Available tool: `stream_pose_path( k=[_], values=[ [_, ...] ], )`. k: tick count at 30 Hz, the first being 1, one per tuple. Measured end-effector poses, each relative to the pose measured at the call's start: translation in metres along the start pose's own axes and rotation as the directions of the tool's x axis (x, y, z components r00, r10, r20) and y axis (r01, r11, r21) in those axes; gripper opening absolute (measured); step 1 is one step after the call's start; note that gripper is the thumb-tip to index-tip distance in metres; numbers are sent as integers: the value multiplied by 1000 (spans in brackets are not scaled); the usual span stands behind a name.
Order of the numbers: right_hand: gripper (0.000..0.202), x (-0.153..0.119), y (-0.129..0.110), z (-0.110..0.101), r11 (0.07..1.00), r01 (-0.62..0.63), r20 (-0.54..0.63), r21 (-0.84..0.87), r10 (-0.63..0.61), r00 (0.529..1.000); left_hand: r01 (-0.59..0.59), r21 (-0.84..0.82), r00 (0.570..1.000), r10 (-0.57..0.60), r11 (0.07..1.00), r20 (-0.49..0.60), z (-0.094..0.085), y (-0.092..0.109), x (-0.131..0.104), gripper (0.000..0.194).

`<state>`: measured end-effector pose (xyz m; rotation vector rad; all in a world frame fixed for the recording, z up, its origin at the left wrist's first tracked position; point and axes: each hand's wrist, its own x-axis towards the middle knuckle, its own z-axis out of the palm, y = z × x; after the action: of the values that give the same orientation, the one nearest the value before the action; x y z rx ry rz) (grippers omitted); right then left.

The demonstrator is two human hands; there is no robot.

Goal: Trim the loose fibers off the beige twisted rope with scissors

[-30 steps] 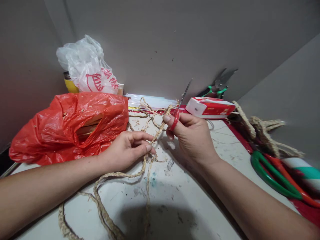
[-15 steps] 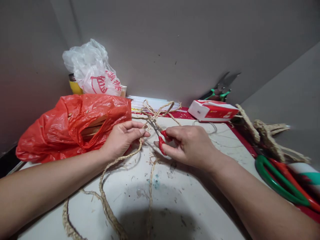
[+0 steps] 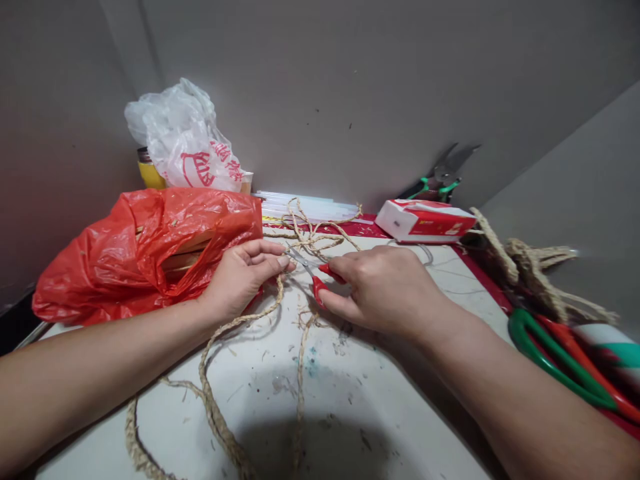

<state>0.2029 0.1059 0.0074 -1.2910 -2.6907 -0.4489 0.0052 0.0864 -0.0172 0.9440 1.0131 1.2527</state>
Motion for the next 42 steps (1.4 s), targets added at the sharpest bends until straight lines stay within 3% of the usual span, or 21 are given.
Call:
stream_pose_path(
  k=[7, 11, 13, 17, 21, 25, 28, 31, 36, 39, 42],
  values=[
    [30, 1, 3, 6, 1000, 21, -44, 23, -20, 999, 79, -49, 997, -79, 996, 0, -1, 1, 3, 25],
    [29, 2, 2, 14, 943, -59, -116, 328, 102, 988, 100, -89, 995, -99, 991, 10, 0, 2, 2, 21],
    [31, 3, 0, 18, 811, -122, -111, 572, 223, 968, 122, -120, 993, -120, 985, 25, 1, 3, 2, 19],
    [38, 8, -7, 22, 315, -246, 100, 917, 415, 904, 231, -128, 969, -216, 965, 120, 1, 3, 1, 27],
    [38, 12, -9, 20, -76, -228, 238, 971, 438, 867, 294, -64, 925, -267, 954, 269, 0, 3, -1, 38],
    [35, 14, -10, 14, -304, -189, 309, 934, 415, 856, 330, -5, 872, -302, 944, 384, -1, 2, -2, 35],
    [38, 14, -14, 9, -364, -162, 315, 917, 413, 855, 348, 45, 832, -331, 936, 446, -1, 2, -3, 32],
    [41, 13, -18, 8, -359, -153, 302, 921, 408, 862, 354, 44, 826, -334, 934, 454, -1, 1, -4, 33],
    [33, 11, -24, 15, -339, -168, 297, 926, 377, 877, 337, -13, 858, -301, 942, 417, 2, -2, -5, 34],
    [32, 10, -27, 16, -312, -196, 296, 930, 314, 902, 299, -41, 886, -261, 953, 383, 4, -2, -6, 25],
    [35, 10, -29, 16, -272, -192, 278, 943, 325, 904, 274, -21, 892, -246, 962, 378, 5, -1, -7, 20]
  ],
)
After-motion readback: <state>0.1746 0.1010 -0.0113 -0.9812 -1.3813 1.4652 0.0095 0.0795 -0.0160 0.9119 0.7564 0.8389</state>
